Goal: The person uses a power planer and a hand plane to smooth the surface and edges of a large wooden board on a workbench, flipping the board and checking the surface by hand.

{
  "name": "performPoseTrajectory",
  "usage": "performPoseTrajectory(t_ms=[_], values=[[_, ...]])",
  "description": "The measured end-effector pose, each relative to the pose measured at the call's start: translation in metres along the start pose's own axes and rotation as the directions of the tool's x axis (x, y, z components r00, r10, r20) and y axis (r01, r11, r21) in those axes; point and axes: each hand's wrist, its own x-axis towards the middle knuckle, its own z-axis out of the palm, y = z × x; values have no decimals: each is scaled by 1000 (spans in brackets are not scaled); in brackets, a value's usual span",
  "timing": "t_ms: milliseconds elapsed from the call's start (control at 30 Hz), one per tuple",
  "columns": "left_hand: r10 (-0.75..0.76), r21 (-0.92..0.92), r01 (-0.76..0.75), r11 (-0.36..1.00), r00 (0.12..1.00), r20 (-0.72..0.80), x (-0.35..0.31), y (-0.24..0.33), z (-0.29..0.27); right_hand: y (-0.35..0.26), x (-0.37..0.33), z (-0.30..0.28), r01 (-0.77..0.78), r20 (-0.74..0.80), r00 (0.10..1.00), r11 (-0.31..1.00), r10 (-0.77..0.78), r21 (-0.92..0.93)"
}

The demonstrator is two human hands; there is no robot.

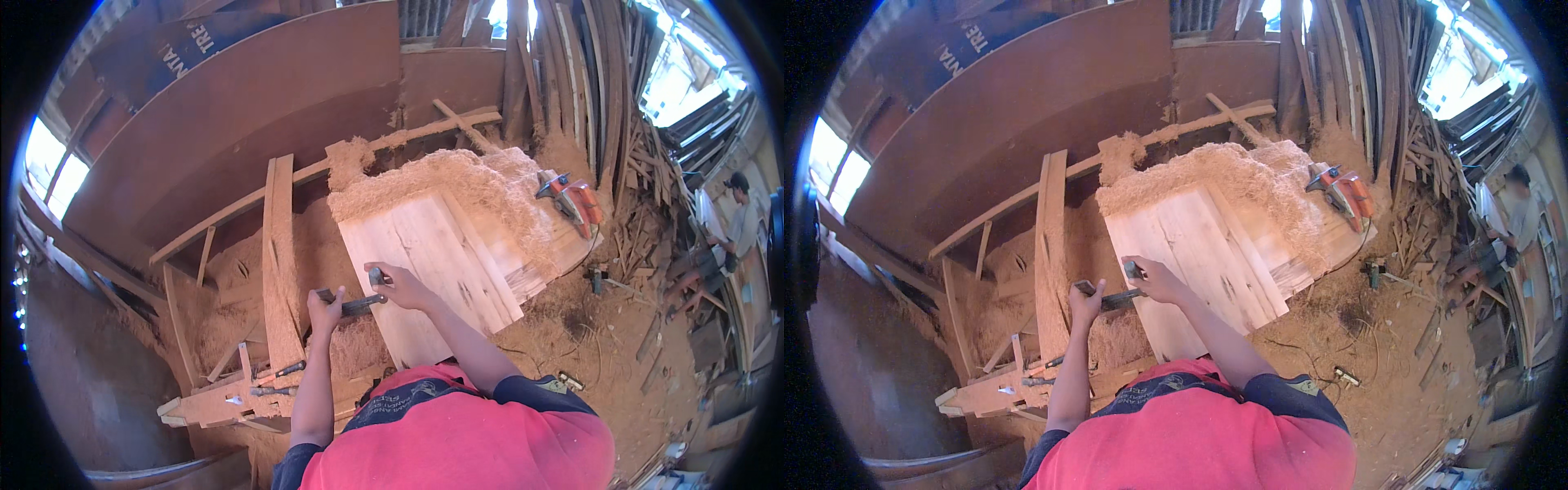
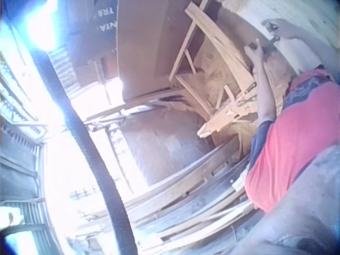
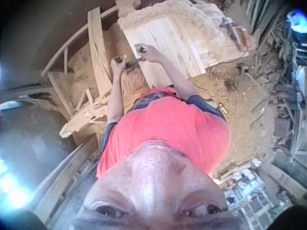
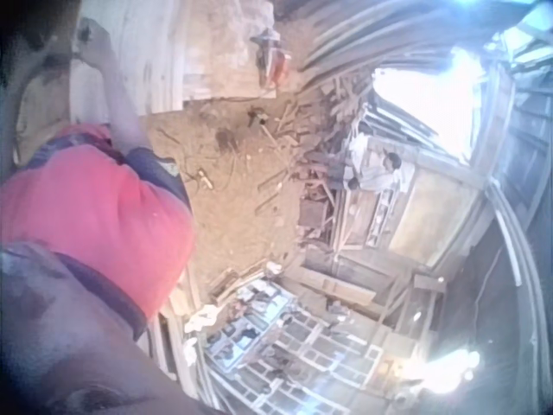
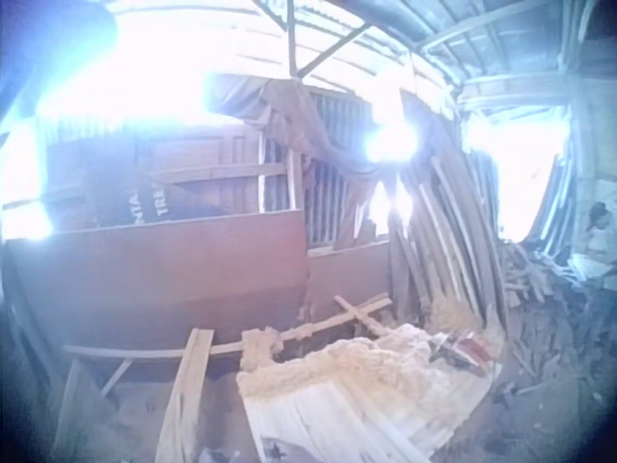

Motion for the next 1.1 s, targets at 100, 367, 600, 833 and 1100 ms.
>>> performPoseTrajectory(t_ms=[100, 367, 600, 833, 1100], values=[[-15, -5, 15, 1000, 1000, -5, -1, -1, -4, -4, 0, 0, -12, 19, 1000, 952, 19, -307], [-6, 12, 6, 1000, 1000, -10, -3, 5, -4, 8, -4, 10, 105, -141, 977, 936, -160, -336], [11, 24, -12, 1000, 1000, 12, -5, -1, -11, 7, -10, 23, 16, -135, 988, 930, -71, -366], [242, -84, -286, 954, 909, -340, -84, 65, -16, 7, -17, 43, -84, -364, 922, 849, -133, -522], [265, -366, -283, 887, 959, -99, -47, 130, 47, 50, -90, -23, -427, -417, 888, 685, 194, -590]])
